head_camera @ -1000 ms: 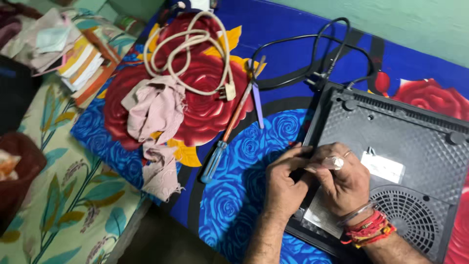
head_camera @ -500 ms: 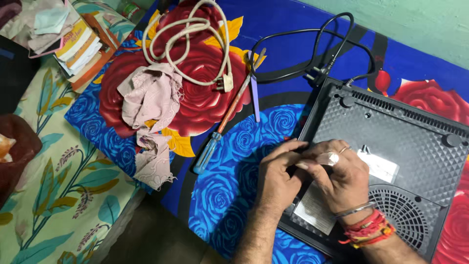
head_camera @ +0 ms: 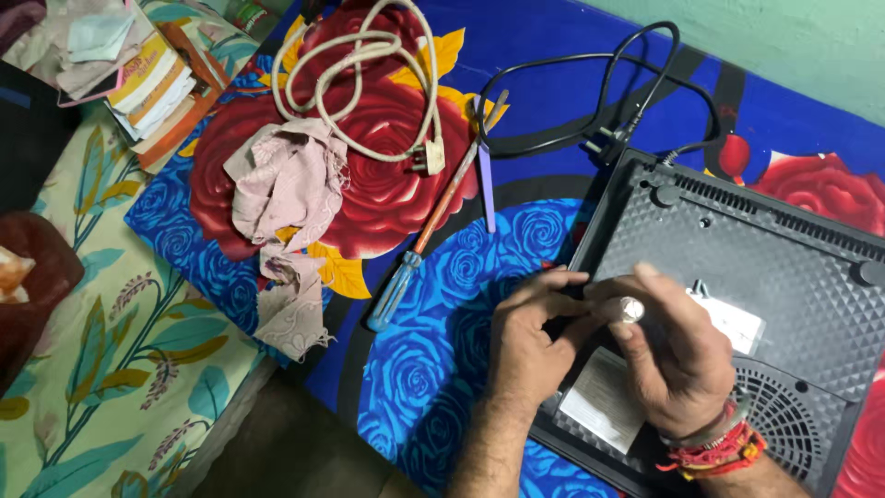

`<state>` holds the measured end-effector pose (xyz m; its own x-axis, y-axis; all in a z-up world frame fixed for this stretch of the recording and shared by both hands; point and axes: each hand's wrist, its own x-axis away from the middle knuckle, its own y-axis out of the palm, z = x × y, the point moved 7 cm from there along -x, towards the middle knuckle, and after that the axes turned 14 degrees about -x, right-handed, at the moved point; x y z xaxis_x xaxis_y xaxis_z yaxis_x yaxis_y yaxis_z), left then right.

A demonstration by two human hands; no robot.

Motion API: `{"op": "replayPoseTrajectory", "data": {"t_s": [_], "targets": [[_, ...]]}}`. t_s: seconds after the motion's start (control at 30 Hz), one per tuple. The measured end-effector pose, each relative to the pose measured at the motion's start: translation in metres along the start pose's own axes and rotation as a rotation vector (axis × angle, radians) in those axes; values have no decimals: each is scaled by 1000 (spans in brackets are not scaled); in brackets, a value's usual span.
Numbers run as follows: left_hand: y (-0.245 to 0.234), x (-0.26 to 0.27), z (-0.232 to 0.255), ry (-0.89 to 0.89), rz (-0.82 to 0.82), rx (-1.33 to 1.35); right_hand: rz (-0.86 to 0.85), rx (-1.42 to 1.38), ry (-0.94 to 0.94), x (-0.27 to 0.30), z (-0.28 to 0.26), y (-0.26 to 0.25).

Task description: The person uses a screwdriver to remove screws from the back panel of a black electronic device, likely a monitor or small TV. They unscrew multiple fasteners, place them on the surface, and continue working on the device's rear casing.

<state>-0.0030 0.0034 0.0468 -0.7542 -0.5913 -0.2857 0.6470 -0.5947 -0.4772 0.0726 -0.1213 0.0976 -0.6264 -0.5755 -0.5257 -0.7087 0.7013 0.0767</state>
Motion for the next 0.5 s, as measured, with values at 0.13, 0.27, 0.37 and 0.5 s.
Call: {"op": "replayPoseTrajectory", "data": {"t_s": [0.13, 0.27, 0.37, 0.5], "targets": [[2, -1, -3, -24, -1, 24, -88, 412, -19, -4, -1, 0], [0, 0, 0, 7, 13, 23, -44, 353, 2, -1, 3, -2], [0, -2, 0, 2, 8, -3, 4, 341, -27, 0, 5, -3], [-1, -3, 4, 35, 24, -50, 2, 390, -101, 0, 6, -4]]}}
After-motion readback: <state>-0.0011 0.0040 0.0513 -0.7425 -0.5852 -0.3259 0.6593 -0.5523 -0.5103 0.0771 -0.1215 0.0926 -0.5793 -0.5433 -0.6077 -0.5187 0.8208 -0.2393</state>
